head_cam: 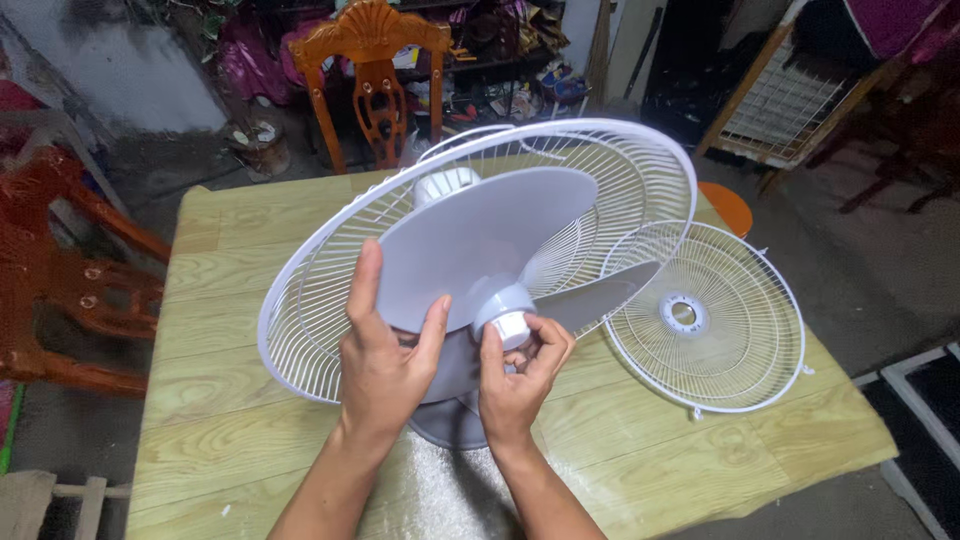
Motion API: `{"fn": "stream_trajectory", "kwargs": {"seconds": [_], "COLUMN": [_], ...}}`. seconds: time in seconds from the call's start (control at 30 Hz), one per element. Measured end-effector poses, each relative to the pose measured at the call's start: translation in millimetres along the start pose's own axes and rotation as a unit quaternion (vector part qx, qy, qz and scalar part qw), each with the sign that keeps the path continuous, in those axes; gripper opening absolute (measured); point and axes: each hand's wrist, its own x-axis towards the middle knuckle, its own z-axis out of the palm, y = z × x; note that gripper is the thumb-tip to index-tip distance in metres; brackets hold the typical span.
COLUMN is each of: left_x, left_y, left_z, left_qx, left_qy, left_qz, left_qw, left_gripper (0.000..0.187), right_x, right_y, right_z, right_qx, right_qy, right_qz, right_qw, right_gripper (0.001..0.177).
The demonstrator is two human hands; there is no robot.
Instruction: The person assembles a white table fan by hand. They attach the fan blades to the motor hub, secure the central cap, and then fit and lock the front wire cage onto the fan body.
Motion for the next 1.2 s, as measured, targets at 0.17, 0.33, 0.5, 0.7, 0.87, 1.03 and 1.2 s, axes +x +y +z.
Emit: {"fn": "stream_trajectory", "kwargs": {"seconds": [0.17, 0.33, 0.5, 0.7, 0.87, 1.03, 1.2], "left_x": [5.4, 8.5, 8.4, 8.4, 8.8, 9.4, 8.9], "left_y": [-2.3, -5.4, -5.6, -9.7, -7.7, -7.0, -6.5], "left_z": [-2.4, -4.3, -4.8, -3.0, -4.3, -4.4, -4.2], "left_qx": [0.020, 0.008, -0.016, 0.002, -0.005, -0.007, -0.027], "left_qy": [-0.018, -0.034, -0.046, -0.034, -0.038, -0.034, -0.037], "left_qz": [0.018, 0.041, 0.015, 0.047, 0.040, 0.046, 0.027], "left_qw": [0.999, 0.999, 0.999, 0.998, 0.998, 0.998, 0.999], "left_gripper": [0.090, 0.092, 0.092, 0.092, 0.091, 0.090, 0.089], "right_x": [0.6, 0.8, 1.3, 1.5, 3.0, 4.1, 7.0], "right_y": [3.6, 12.5, 11.6, 13.8, 15.6, 17.5, 18.7], "right_z": [2.2, -1.1, -0.7, -2.9, -5.9, -8.8, -12.1], "right_qx": [-0.045, -0.024, -0.021, -0.029, -0.084, -0.097, -0.115], "right_qy": [0.018, 0.001, -0.002, -0.014, -0.018, -0.027, -0.039], "right_qz": [-0.056, -0.066, -0.064, -0.073, -0.128, -0.141, -0.174], "right_qw": [0.997, 0.998, 0.998, 0.997, 0.988, 0.985, 0.977], "right_gripper": [0.044, 0.043, 0.043, 0.042, 0.044, 0.045, 0.050]}}
